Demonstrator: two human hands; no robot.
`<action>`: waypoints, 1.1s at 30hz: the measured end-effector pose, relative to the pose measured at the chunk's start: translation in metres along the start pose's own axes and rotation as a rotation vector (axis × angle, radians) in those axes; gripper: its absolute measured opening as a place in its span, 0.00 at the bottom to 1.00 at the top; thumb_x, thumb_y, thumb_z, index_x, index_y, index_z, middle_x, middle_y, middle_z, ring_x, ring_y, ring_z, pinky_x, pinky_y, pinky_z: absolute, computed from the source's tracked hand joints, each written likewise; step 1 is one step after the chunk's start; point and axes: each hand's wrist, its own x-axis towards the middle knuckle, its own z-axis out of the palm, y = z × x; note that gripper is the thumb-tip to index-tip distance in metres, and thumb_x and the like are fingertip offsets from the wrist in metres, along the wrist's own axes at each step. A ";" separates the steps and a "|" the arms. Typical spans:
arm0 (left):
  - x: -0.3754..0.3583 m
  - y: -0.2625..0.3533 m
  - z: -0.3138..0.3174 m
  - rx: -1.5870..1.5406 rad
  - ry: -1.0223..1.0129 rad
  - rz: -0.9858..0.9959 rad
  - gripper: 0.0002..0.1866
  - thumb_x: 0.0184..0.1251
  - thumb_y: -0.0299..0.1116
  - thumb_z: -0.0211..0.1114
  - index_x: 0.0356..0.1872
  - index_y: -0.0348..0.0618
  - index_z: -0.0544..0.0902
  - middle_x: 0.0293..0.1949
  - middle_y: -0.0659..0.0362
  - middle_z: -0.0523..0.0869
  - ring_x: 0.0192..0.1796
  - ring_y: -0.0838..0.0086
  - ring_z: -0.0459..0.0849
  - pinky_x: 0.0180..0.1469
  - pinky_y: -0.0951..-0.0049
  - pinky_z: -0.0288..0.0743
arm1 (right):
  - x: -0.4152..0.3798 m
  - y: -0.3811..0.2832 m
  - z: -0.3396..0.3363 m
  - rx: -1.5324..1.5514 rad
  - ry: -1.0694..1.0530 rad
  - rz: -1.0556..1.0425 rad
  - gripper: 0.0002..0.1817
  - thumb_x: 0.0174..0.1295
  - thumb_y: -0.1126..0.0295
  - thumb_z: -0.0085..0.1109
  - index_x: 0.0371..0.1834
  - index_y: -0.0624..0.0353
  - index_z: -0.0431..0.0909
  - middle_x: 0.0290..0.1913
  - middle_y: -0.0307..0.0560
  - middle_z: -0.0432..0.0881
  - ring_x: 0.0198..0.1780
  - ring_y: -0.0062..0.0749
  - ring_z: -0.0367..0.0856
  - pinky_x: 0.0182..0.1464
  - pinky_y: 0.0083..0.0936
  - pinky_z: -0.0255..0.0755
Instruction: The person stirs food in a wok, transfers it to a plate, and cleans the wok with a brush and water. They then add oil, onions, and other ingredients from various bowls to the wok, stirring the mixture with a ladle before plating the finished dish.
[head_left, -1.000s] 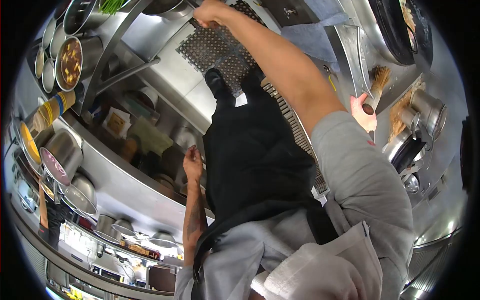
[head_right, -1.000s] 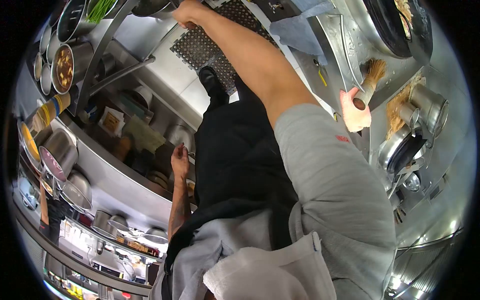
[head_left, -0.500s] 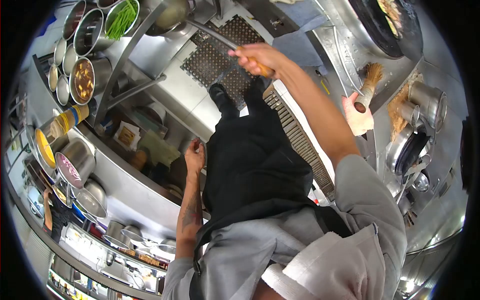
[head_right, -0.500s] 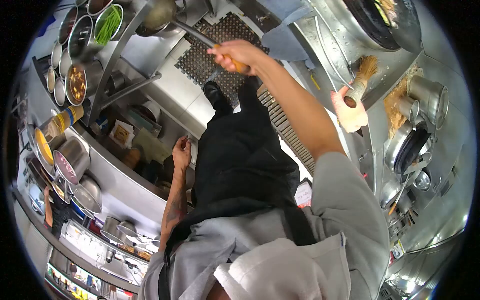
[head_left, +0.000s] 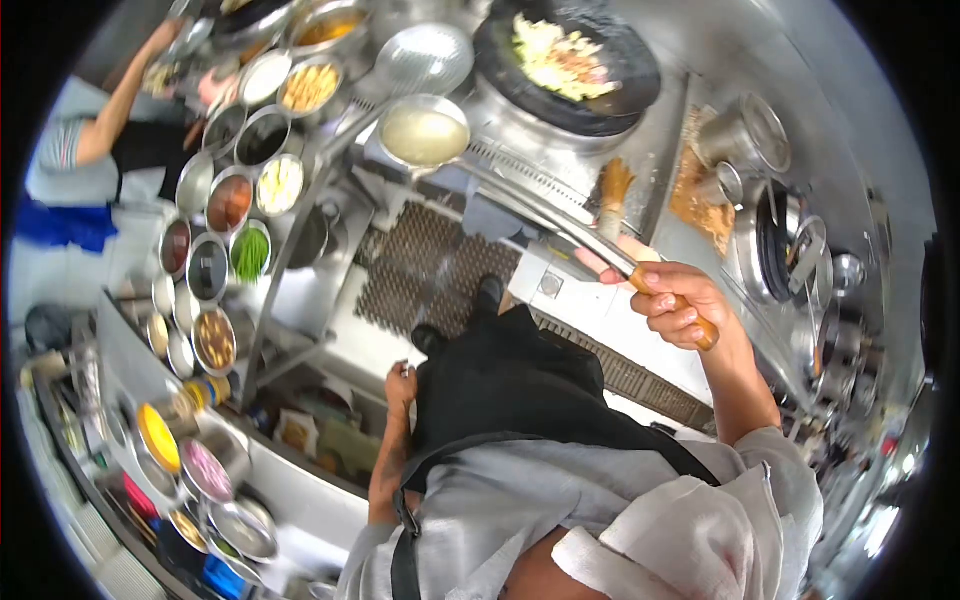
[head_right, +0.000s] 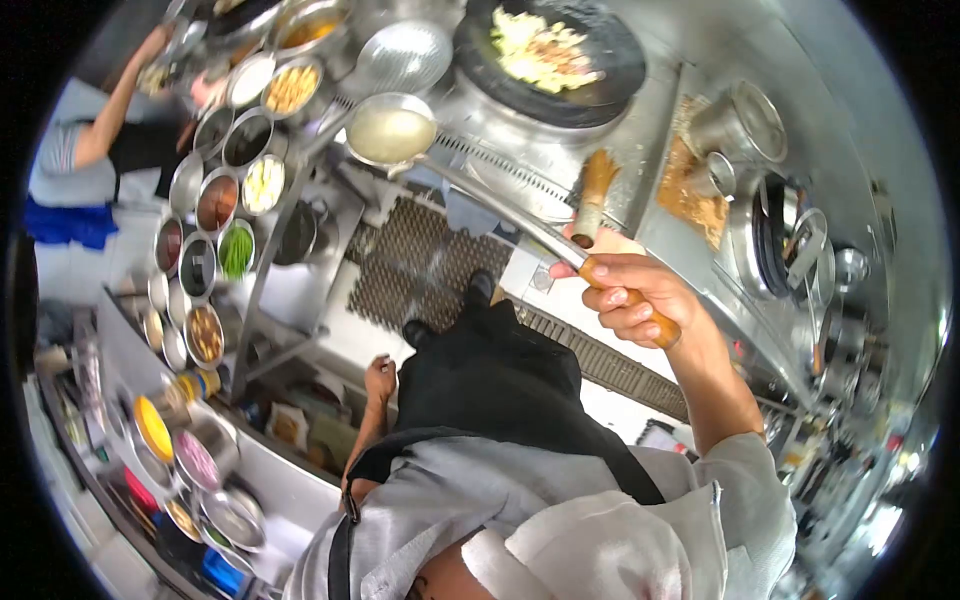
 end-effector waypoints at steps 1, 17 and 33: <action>0.006 -0.002 0.000 0.056 -0.009 0.017 0.19 0.64 0.40 0.64 0.51 0.39 0.83 0.41 0.43 0.88 0.45 0.51 0.88 0.48 0.59 0.80 | -0.014 0.001 -0.002 0.029 -0.030 -0.086 0.23 0.76 0.66 0.47 0.68 0.68 0.63 0.24 0.34 0.64 0.13 0.08 0.57 0.07 0.11 0.52; 0.024 0.009 -0.053 0.151 0.054 0.009 0.20 0.63 0.40 0.64 0.50 0.36 0.83 0.34 0.44 0.89 0.39 0.56 0.89 0.45 0.62 0.80 | 0.026 -0.071 -0.118 -1.630 1.194 -0.880 0.25 0.64 0.70 0.55 0.65 0.60 0.71 0.35 0.74 0.81 0.40 0.68 0.82 0.46 0.55 0.75; 0.030 -0.060 -0.041 0.041 0.046 -0.017 0.22 0.64 0.42 0.63 0.50 0.34 0.83 0.32 0.43 0.88 0.34 0.53 0.87 0.41 0.61 0.79 | 0.085 -0.138 -0.124 -1.748 1.124 -0.767 0.29 0.60 0.71 0.55 0.68 0.52 0.73 0.47 0.65 0.84 0.52 0.58 0.83 0.57 0.48 0.76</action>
